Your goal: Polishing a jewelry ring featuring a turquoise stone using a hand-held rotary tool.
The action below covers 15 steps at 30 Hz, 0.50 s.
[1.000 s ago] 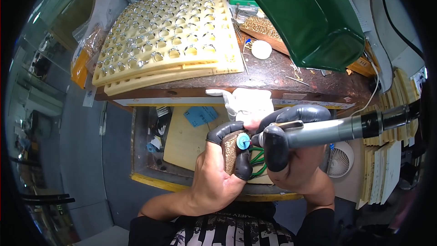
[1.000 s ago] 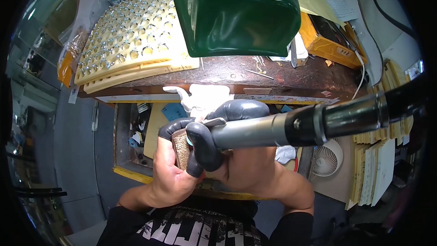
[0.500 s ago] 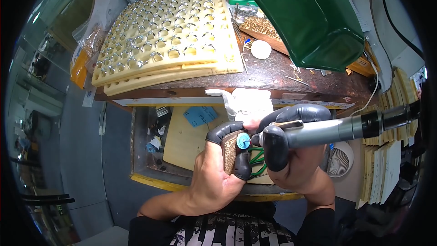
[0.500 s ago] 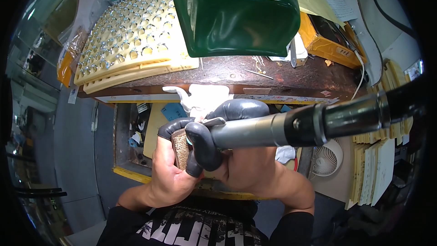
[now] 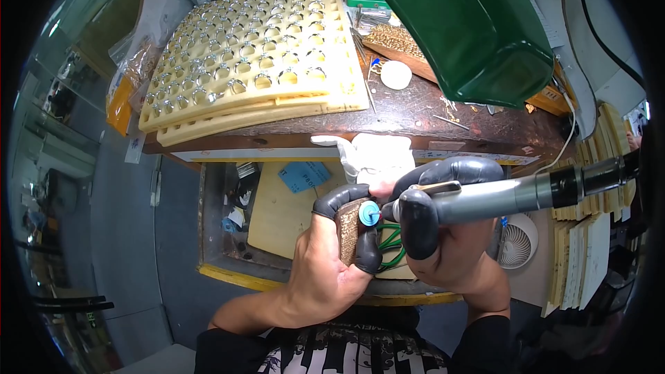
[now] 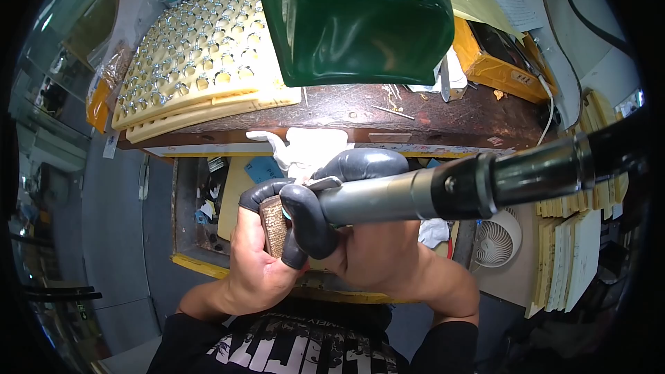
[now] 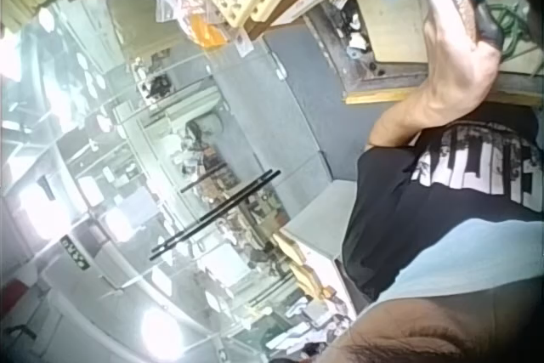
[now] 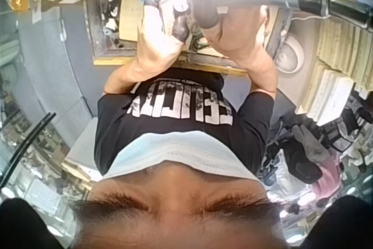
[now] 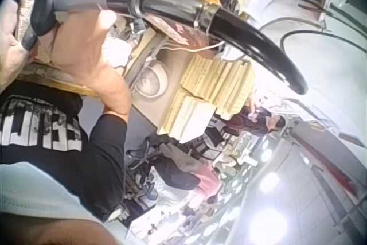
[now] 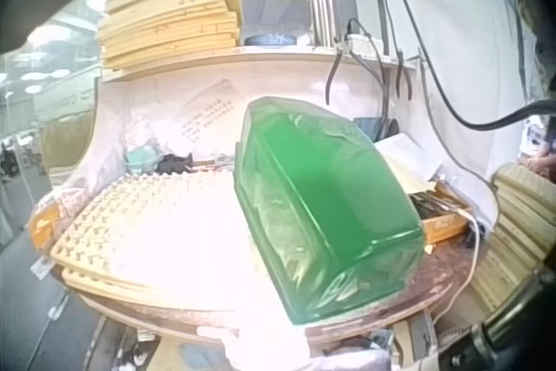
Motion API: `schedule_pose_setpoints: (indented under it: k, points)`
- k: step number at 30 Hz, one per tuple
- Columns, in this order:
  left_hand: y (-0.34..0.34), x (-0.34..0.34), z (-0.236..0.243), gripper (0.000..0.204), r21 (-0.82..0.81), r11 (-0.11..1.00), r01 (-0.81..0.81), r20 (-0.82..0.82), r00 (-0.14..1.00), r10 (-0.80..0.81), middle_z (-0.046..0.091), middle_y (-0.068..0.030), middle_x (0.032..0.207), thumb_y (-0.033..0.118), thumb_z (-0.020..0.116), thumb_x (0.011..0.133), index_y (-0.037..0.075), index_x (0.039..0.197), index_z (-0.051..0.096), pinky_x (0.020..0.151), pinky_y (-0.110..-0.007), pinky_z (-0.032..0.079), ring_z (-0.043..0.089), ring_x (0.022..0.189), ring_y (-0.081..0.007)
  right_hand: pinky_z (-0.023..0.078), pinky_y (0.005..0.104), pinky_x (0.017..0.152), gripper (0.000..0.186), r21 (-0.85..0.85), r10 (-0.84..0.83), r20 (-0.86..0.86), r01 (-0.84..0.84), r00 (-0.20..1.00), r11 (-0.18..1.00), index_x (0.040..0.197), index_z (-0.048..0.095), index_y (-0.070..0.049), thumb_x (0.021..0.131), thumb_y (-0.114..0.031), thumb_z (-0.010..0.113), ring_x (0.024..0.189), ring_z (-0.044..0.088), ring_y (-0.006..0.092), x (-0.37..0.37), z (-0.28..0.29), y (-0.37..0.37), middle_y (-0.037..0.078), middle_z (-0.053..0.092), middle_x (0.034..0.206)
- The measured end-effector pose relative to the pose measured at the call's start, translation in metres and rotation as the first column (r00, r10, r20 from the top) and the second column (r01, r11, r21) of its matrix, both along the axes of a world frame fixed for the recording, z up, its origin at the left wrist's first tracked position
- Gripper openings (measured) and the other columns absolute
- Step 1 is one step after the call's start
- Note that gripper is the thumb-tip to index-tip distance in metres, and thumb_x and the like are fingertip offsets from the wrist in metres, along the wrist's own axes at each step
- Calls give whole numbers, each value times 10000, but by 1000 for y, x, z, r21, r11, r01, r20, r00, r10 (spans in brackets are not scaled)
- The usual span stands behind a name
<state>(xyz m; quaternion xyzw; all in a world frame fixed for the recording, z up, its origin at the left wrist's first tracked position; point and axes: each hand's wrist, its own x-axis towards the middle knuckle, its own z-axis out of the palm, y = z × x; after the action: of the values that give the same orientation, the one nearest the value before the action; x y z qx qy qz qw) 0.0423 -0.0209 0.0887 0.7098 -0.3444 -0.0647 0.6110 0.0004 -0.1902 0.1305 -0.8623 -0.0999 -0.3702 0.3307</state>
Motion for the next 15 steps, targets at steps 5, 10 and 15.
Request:
schedule_pose_setpoints:
  k: [5,10,15]
  points:
    - [3,2,-3,487,-15,1000,9,-30,999,-9,669,-195,1071,17,641,881,-47,1319,437,848,-376,538,693,974,-290,466,315,613,153,2,-3,-12,3,1000,1000,884,729,-25,941,-98,607,656,615,184,3,1,3,61,657,769]
    - [4,2,-2,495,10,1000,5,-7,1000,-4,669,-197,1065,20,642,877,-47,1321,434,847,-382,539,693,973,-297,472,312,616,156,5,11,-14,-11,1000,1000,895,727,-16,947,-100,605,657,615,179,1,-1,3,65,659,773]
    - [4,2,-1,491,10,1000,5,-1,1000,-5,669,-199,1058,20,638,877,-47,1319,434,842,-384,540,695,967,-300,483,305,613,155,29,40,-47,-39,998,999,899,721,-11,953,-99,606,659,620,167,1,-1,2,65,663,778]
